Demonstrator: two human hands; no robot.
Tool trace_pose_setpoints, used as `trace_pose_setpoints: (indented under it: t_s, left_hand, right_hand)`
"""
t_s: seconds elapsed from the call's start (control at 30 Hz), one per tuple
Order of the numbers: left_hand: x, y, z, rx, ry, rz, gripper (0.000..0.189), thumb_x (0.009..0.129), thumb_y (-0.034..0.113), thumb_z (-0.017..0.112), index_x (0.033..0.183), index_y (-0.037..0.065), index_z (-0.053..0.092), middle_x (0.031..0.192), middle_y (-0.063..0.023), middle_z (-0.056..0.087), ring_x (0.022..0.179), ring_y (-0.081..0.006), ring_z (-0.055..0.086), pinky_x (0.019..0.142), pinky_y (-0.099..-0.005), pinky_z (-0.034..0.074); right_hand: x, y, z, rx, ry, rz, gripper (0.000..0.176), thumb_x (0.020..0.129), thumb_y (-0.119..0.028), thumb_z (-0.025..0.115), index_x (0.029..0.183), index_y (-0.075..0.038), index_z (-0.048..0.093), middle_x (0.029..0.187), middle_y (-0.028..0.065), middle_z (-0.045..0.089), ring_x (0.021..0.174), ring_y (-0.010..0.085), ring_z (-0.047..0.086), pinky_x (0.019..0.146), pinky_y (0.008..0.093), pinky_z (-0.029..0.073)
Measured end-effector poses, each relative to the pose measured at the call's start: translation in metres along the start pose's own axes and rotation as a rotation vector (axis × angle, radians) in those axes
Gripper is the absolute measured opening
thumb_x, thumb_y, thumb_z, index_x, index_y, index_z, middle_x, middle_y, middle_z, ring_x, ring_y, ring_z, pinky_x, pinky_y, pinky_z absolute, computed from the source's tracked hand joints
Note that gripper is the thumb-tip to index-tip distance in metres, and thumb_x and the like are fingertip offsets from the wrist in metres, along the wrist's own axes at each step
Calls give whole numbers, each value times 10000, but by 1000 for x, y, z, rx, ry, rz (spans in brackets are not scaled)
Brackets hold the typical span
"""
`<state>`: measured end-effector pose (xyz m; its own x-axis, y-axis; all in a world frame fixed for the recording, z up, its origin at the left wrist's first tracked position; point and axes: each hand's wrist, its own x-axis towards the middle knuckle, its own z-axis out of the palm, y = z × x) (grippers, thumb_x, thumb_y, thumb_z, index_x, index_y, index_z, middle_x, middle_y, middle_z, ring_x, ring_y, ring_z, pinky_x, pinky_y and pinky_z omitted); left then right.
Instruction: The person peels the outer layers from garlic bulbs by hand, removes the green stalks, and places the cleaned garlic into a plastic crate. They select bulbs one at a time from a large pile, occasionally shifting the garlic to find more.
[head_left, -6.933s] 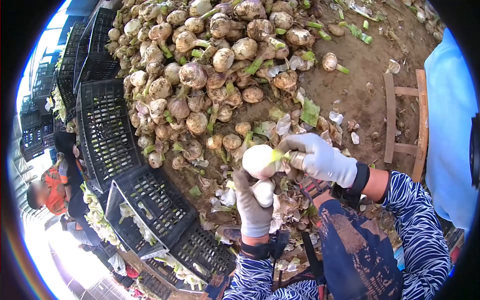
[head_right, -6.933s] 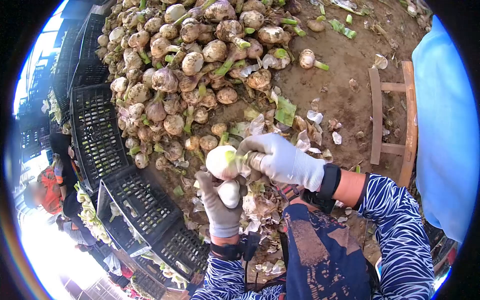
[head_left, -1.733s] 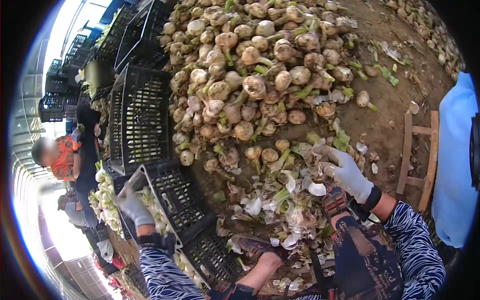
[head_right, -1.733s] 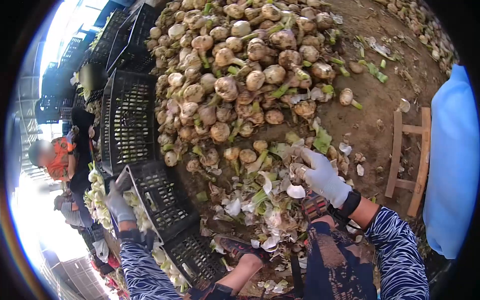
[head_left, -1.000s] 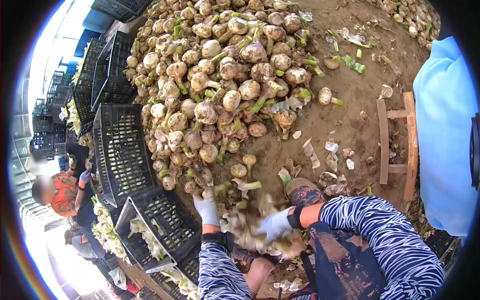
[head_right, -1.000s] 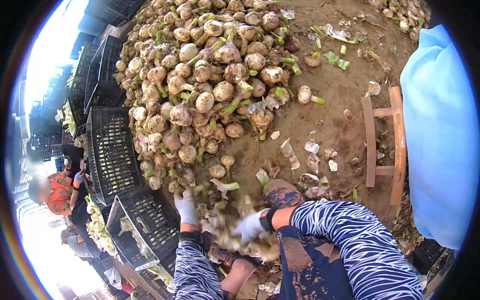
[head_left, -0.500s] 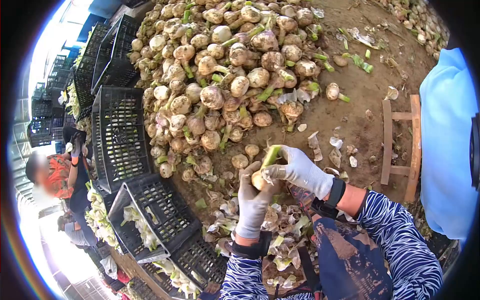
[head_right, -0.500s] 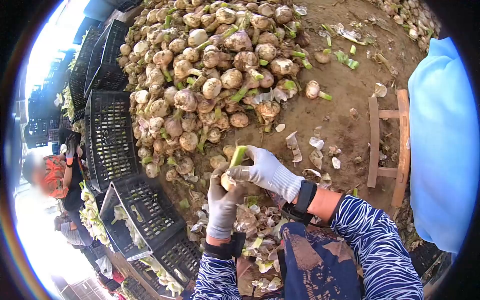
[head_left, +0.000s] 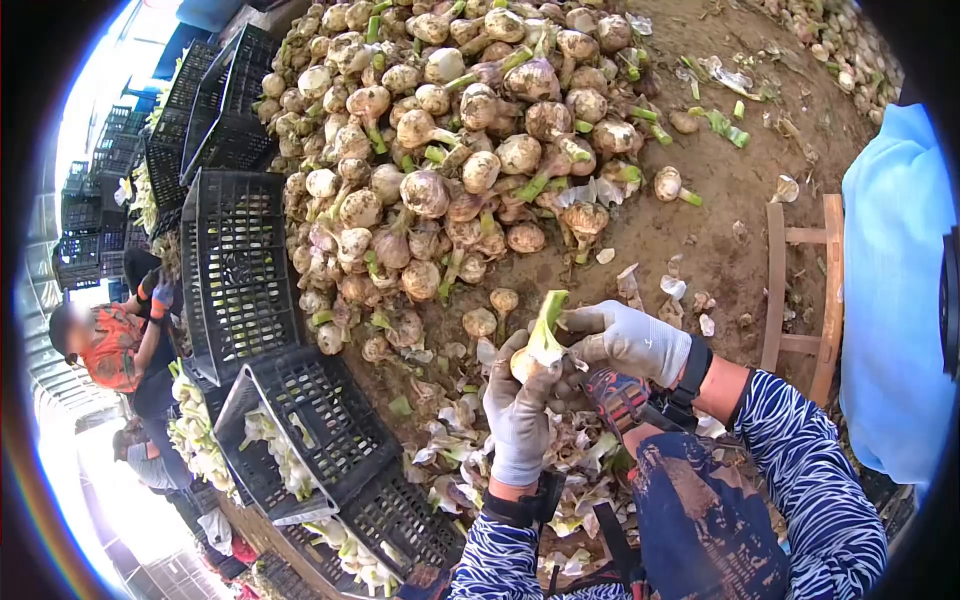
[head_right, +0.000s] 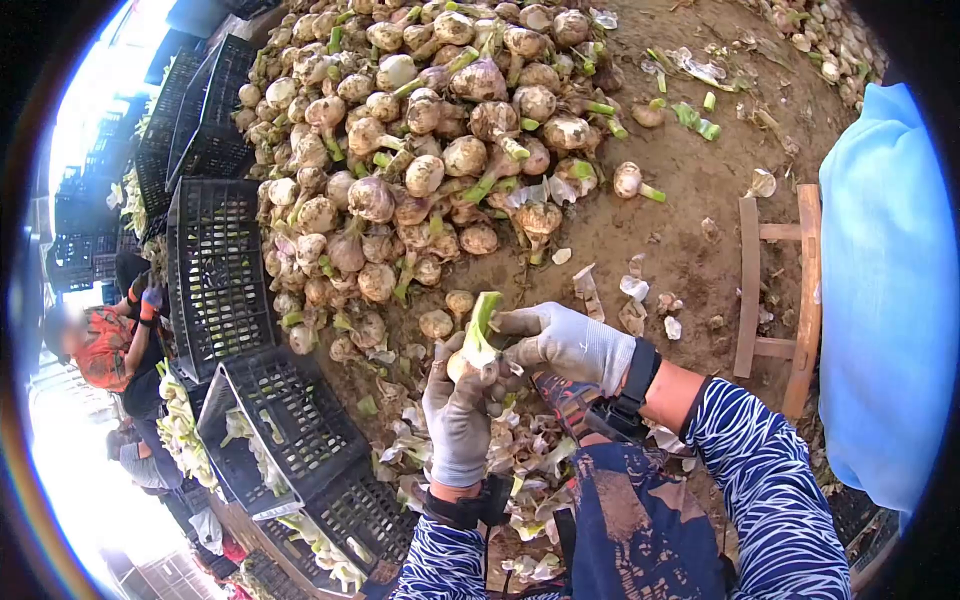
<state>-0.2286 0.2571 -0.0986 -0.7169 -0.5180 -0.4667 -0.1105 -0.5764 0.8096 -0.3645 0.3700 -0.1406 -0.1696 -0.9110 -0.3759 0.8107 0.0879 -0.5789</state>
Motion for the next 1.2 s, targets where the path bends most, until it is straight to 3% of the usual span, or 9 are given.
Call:
trace_pose_setpoints:
  t_s: [0.23,0.37,0.47,0.57,0.67,0.8,0.97,1.1,1.2]
  left_hand:
    - [-2,2,4,232,-7,227,780,745,8,758,1401,-15,335,1198,-108,530,1051,-173,555,939,-314,462]
    - [-1,-2,-6,823,103,688,801,654,147,861,1316,-35,448,1131,-196,576,1026,-304,594,903,-367,485]
    - [-11,12,2,585,96,750,715,710,91,821,1304,-32,443,1115,-162,596,874,-273,640,740,-321,535]
    - [-31,50,11,-296,-9,-35,510,819,410,698,1118,18,567,899,-130,645,626,-225,615,536,-275,494]
    - [-33,61,-18,-694,-286,-411,728,854,716,417,985,25,600,836,-133,652,528,-198,531,397,-285,369]
    - [-71,99,8,9,-70,256,781,866,679,470,1201,-26,491,922,-136,647,701,-168,606,537,-281,487]
    - [-158,162,28,384,-85,654,926,881,585,564,1448,-40,184,1108,-128,547,923,-160,555,876,-306,452]
    - [-207,167,30,690,237,1270,875,763,206,768,1407,-15,219,1187,-177,473,989,-225,532,867,-330,446]
    - [-249,161,32,135,196,1099,662,773,114,724,1285,-14,325,1156,-178,499,974,-230,546,837,-335,466]
  right_hand:
    - [-12,-29,18,-361,23,-142,427,875,-102,635,1276,0,530,1160,43,627,1033,111,575,903,279,468]
    - [-5,-24,38,-523,227,-167,243,832,-55,589,1064,10,621,1000,56,672,936,125,599,820,297,484]
    - [2,-4,46,-653,287,-439,241,779,-49,570,1010,-16,631,937,131,673,862,236,654,782,336,499]
    - [-6,-23,72,-1135,300,-702,287,736,-57,586,1019,-47,631,975,208,628,887,414,594,743,397,515]
    - [-14,-29,98,-724,162,-570,265,846,-65,565,1103,-13,603,944,73,656,801,196,628,723,325,500]
    - [-43,-69,138,-475,-95,-200,313,910,-168,629,1178,-15,580,1023,2,633,850,60,560,722,216,456]
    - [-90,-90,226,-532,47,-338,232,890,-216,681,1028,-30,691,893,-24,666,811,34,555,719,216,453]
    - [-139,-84,292,-852,87,-775,206,907,-84,617,1097,-5,617,990,7,654,916,68,568,808,246,472]
    - [-169,-65,327,-811,-5,-784,234,902,-69,600,1132,-23,615,1009,63,667,906,107,589,822,276,476]
